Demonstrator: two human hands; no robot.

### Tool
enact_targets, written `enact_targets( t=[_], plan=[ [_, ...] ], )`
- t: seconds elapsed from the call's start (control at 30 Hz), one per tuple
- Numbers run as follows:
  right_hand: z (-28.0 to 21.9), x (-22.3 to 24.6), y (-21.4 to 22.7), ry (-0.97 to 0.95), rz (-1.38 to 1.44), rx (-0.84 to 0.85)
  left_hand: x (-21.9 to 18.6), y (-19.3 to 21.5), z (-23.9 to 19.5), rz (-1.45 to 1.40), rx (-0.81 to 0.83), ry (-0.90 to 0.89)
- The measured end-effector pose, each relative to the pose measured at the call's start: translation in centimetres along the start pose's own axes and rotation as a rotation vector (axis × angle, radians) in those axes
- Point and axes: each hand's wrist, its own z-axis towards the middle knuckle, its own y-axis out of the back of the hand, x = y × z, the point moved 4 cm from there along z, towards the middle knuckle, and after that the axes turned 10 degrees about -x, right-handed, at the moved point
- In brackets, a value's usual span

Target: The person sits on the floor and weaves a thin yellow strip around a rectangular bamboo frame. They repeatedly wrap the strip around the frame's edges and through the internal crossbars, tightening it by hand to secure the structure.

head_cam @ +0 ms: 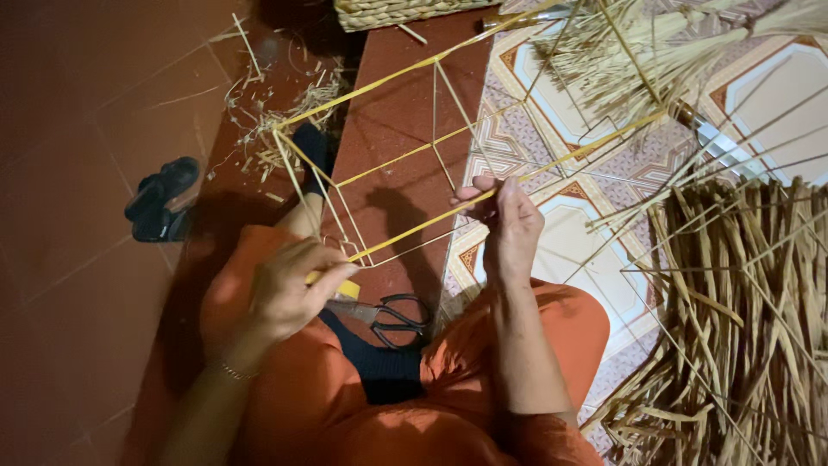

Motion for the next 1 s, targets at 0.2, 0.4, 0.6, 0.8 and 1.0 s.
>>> enact_targets(
  t=[0.2,0.4,0.6,0.8,1.0],
  plan=[
    [1.7,1.4,1.2,0.055,0.047,-0.086,0.7,0.6,-0.1,-0.002,0.045,0.142],
    [1.6,1.1,0.9,0.023,0.22,-0.078,2.1,1.6,-1.3,-0.046,0.087,0.218],
    [2.9,2.4,2.8,0.091,0.213,-0.167,6.6,1.4,-3.0,-1.228,0.181,0.626],
    [4.5,3.4,4.9,0.016,0.467,-0.105,7.2,2.5,-3.6,-0.084,0.048,0.389],
    [5.6,3.9,6.5,0.012,0.525,-0.179,6.3,3.1,-2.6,-0.03,0.046,0.297]
  ],
)
